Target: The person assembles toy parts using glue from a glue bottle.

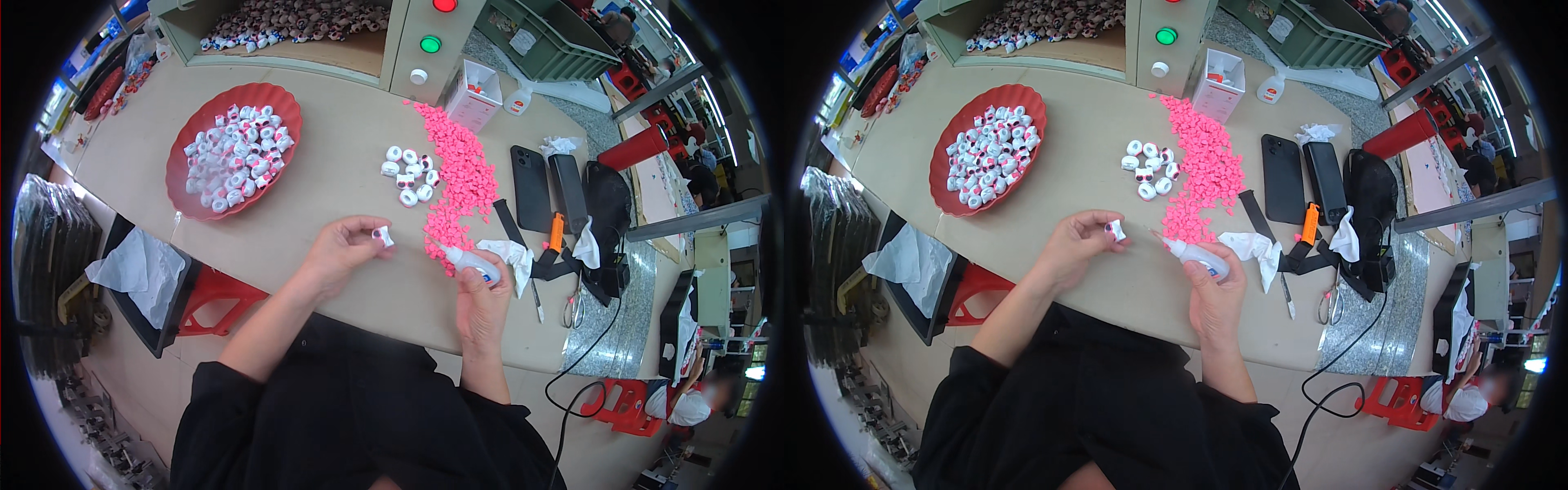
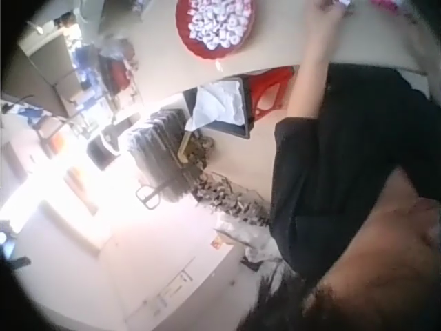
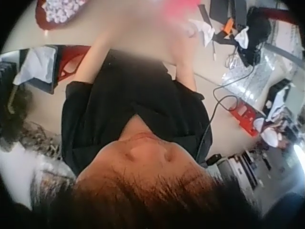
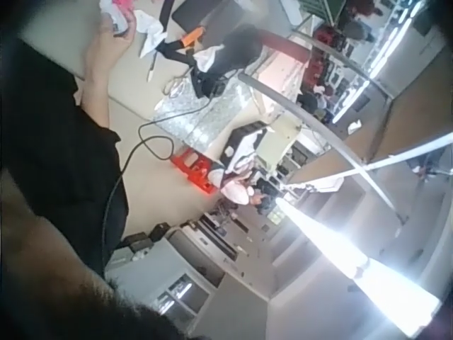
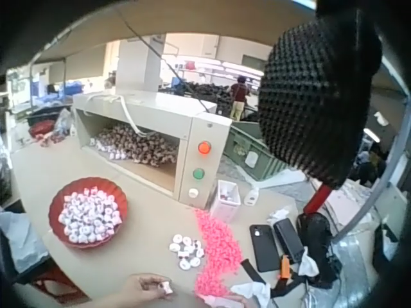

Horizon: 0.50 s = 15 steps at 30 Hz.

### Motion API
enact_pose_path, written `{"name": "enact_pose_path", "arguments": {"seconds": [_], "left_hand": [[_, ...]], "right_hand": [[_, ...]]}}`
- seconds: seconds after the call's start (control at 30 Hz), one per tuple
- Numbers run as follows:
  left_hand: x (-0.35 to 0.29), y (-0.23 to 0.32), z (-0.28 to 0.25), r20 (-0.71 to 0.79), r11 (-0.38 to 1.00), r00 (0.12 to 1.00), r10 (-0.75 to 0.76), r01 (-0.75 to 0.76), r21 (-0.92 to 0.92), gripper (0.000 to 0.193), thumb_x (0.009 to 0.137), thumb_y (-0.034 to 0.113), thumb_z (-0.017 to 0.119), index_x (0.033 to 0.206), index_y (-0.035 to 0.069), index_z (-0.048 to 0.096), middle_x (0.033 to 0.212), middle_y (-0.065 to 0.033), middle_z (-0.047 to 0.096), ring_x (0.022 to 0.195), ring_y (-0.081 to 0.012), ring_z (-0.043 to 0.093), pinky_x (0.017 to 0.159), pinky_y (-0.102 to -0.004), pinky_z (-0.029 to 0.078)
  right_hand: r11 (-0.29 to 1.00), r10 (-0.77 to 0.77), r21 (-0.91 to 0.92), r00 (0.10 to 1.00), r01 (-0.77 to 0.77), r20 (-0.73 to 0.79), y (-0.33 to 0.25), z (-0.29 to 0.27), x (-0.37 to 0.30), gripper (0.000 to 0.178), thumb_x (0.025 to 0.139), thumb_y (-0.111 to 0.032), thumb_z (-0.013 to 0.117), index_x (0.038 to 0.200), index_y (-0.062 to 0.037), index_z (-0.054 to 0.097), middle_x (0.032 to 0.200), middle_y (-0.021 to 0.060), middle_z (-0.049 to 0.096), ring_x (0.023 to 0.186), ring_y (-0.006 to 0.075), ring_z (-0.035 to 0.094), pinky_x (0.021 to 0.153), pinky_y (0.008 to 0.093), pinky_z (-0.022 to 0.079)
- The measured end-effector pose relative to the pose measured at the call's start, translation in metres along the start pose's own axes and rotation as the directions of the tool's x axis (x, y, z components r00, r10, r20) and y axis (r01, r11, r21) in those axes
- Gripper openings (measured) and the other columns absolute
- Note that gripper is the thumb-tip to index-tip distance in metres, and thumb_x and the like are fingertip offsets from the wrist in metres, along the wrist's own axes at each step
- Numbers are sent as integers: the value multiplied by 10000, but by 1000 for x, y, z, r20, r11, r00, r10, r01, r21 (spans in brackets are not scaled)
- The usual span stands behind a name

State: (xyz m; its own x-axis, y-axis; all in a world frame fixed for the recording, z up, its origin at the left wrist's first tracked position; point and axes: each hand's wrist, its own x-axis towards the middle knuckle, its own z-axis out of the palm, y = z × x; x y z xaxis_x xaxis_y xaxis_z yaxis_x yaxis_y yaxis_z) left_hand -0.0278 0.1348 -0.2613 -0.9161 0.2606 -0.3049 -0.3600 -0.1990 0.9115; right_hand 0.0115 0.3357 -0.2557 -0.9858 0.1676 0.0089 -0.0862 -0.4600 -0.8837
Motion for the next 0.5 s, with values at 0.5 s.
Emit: {"name": "enact_pose_path", "arguments": {"seconds": [0.5], "left_hand": [[-17, -25, 19, -12, 958, 969, 246, -245, -148, 242, 770, -80, 524, 1000, -30, 466, 952, -74, 527, 911, -119, 527, 803, -227, 440]], "right_hand": [[826, -329, -386, 907, 412, 264, 13, 6, -6, 214, 794, -102, 571, 912, 0, 426, 821, 80, 447, 652, 109, 447, 551, 198, 368]]}}
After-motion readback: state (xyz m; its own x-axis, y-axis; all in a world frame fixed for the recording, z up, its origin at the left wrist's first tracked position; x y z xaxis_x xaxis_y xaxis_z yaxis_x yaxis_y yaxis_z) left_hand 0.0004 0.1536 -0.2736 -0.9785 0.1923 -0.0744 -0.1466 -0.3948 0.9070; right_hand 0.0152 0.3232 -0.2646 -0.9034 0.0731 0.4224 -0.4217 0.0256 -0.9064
